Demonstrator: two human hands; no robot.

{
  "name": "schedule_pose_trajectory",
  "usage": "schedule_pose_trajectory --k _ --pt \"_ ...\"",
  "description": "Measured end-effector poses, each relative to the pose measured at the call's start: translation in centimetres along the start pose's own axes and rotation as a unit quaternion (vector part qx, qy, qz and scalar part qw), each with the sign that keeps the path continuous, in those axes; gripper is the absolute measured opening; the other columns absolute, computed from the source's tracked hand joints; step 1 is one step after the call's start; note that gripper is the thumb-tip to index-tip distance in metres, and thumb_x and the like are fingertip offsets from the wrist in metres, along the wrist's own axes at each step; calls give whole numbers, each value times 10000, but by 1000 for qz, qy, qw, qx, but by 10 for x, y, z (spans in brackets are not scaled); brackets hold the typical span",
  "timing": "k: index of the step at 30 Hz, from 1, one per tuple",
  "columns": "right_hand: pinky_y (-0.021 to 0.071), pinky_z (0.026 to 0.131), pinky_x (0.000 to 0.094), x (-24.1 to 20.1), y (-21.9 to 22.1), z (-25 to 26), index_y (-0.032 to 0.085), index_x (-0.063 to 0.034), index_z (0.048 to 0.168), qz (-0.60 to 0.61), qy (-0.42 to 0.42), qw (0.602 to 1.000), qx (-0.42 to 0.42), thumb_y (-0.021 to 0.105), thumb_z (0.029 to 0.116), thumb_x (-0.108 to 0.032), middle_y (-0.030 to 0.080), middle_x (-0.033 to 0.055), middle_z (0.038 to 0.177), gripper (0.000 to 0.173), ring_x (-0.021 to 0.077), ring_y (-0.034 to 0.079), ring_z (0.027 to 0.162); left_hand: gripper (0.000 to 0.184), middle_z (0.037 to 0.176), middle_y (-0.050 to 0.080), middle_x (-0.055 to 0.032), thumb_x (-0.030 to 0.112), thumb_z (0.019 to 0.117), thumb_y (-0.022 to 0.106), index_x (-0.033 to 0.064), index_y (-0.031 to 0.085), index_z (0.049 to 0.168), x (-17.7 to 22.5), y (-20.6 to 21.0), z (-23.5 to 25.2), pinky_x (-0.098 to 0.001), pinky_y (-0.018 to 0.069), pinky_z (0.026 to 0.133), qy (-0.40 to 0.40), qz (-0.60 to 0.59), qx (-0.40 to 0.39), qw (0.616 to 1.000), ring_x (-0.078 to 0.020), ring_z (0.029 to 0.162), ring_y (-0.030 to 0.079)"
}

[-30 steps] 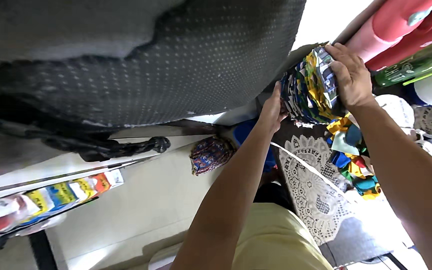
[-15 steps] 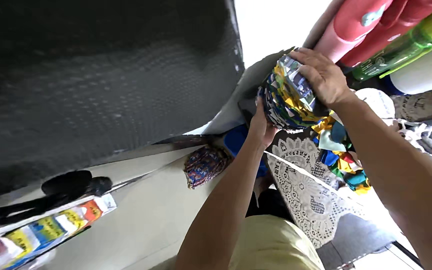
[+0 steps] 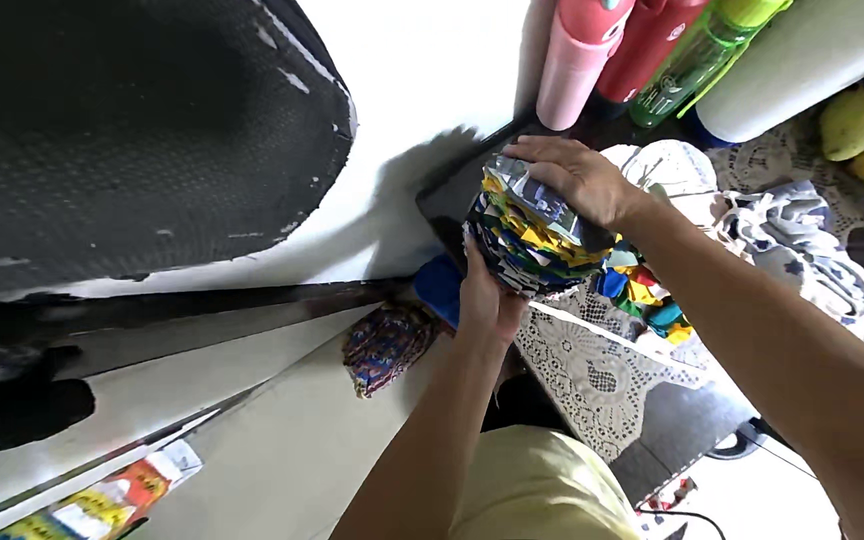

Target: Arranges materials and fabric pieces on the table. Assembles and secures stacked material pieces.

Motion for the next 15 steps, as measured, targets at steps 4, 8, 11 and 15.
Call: schedule_pose_trajectory --k 4,8,11,15 --pt "267 1170 629 0 6 -26 572 -220 1480 9 8 1000 -28 334 1069 -314 467 57 1582 484 267 347 1510 633 1211 635 -119 645 1036 244 176 500 1376 -20 -5 -24 -512 555 851 -14 13 41 999 -279 1095 644" --pt "258 1211 555 -3 12 -52 584 -151 1464 15 -7 999 -34 348 1072 -271 499 86 1554 473 273 381 1492 648 1218 627 -137 641 1038 236 155 487 1386 -41 -10 -43 -524 551 858 -31 16 60 998 -294 1096 640" --pt "276 1197 573 0 15 -71 581 -167 1468 3 5 999 -42 345 1076 -295 499 74 1556 476 266 389 1488 647 1245 612 -144 633 1045 224 153 467 1404 -58 -12 -55 -532 542 874 -44 23 67 996 -300 1121 627" --pt "280 1208 544 8 17 -97 598 -169 1454 -13 -2 999 -43 342 1072 -306 512 83 1544 480 274 398 1483 660 1245 599 -152 627 1051 206 134 458 1412 -84 -11 -71 -520 538 874 -68 33 69 995 -290 1106 620"
Point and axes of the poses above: each hand's wrist, its own z-axis towards the middle knuckle, its own y-axis out of the palm, x = y × z, the point moved 5 cm from there along z, towards the middle knuckle
